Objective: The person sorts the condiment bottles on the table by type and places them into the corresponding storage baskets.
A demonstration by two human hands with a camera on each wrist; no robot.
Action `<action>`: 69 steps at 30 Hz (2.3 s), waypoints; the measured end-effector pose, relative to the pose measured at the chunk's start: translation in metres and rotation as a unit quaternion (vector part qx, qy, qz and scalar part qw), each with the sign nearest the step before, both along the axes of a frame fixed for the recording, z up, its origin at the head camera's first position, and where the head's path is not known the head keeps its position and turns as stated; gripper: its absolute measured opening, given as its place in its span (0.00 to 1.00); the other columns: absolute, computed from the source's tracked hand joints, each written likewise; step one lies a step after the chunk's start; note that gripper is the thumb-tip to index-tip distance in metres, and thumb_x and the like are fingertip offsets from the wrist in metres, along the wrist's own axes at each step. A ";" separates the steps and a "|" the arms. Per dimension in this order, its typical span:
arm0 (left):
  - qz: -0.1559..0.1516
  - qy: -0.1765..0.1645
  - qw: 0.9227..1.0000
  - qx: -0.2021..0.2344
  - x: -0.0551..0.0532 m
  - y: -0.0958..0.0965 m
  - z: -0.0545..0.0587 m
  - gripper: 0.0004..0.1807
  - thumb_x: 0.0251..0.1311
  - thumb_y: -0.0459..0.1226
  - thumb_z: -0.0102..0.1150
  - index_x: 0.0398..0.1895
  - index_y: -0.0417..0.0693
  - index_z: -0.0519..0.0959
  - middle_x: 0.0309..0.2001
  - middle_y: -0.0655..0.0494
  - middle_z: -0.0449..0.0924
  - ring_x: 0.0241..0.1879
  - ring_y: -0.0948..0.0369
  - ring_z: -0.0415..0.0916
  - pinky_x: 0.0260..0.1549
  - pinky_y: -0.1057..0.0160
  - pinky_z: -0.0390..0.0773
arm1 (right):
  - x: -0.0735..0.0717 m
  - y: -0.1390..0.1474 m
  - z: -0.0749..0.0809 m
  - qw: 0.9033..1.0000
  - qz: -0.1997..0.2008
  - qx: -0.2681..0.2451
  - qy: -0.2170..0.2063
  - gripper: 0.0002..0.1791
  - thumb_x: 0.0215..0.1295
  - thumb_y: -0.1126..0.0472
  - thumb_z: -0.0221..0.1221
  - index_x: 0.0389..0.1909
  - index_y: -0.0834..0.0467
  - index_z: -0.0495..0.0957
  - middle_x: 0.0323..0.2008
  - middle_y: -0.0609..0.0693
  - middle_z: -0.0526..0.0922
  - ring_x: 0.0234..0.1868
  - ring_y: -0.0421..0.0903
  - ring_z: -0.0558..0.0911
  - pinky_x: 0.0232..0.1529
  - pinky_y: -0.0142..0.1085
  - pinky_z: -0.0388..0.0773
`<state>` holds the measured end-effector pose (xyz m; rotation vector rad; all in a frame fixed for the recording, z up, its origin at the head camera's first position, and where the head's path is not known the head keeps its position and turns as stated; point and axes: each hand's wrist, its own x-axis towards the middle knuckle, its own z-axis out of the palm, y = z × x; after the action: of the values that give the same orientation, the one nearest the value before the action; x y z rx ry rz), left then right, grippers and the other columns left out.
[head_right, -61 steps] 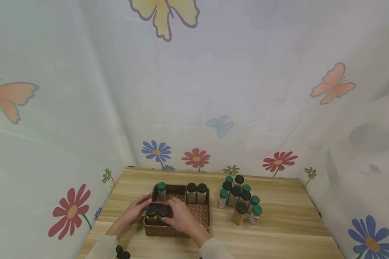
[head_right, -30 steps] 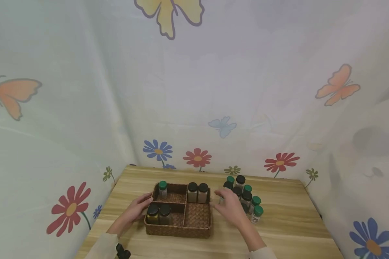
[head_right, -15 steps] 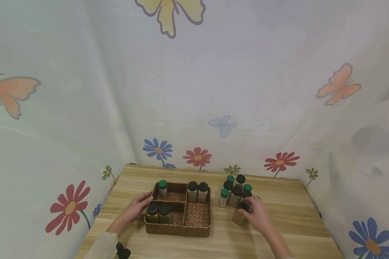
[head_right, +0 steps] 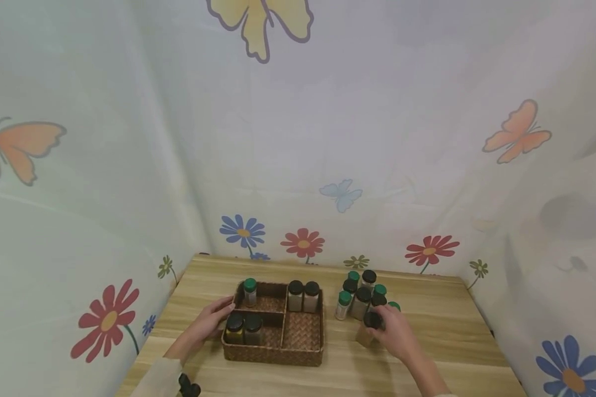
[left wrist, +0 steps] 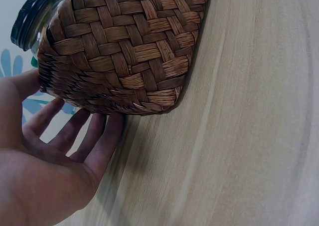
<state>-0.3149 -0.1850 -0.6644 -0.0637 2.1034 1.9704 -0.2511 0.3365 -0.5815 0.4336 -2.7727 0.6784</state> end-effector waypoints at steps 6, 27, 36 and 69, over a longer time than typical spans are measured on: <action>0.002 -0.002 1.000 -0.001 0.000 0.001 -0.002 0.34 0.79 0.49 0.58 0.80 0.41 0.66 0.77 0.34 0.65 0.72 0.36 0.68 0.55 0.42 0.84 | 0.000 0.002 -0.003 1.000 0.013 0.023 0.003 0.25 0.52 0.62 0.82 0.49 0.65 0.84 0.46 0.59 0.88 0.49 0.60 0.86 0.54 0.58 0.83; 0.000 0.001 1.000 -0.013 0.001 0.004 0.003 0.32 0.80 0.47 0.56 0.80 0.42 0.66 0.76 0.34 0.66 0.72 0.38 0.69 0.57 0.41 0.83 | -0.004 -0.050 0.053 0.995 0.094 0.019 0.006 0.25 0.60 0.61 0.78 0.56 0.60 0.83 0.53 0.52 0.87 0.54 0.55 0.86 0.52 0.52 0.85; 0.000 0.003 1.000 -0.004 0.000 0.001 0.003 0.33 0.80 0.48 0.57 0.80 0.41 0.66 0.76 0.34 0.66 0.72 0.36 0.68 0.57 0.41 0.83 | -0.003 -0.107 0.070 0.989 0.143 -0.042 -0.007 0.27 0.64 0.60 0.76 0.62 0.55 0.80 0.56 0.49 0.85 0.55 0.49 0.85 0.51 0.47 0.86; 0.000 0.009 1.000 -0.003 0.002 0.001 0.004 0.33 0.80 0.47 0.56 0.80 0.39 0.65 0.77 0.33 0.64 0.74 0.33 0.65 0.56 0.40 0.83 | -0.009 -0.211 0.030 0.968 0.237 -0.073 -0.041 0.23 0.65 0.62 0.75 0.59 0.56 0.80 0.53 0.46 0.85 0.55 0.44 0.82 0.53 0.41 0.84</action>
<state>-0.3128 -0.1837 -0.6602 -0.0477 2.1204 1.9711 -0.2600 0.1253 -0.5518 1.0772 -2.6800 1.0163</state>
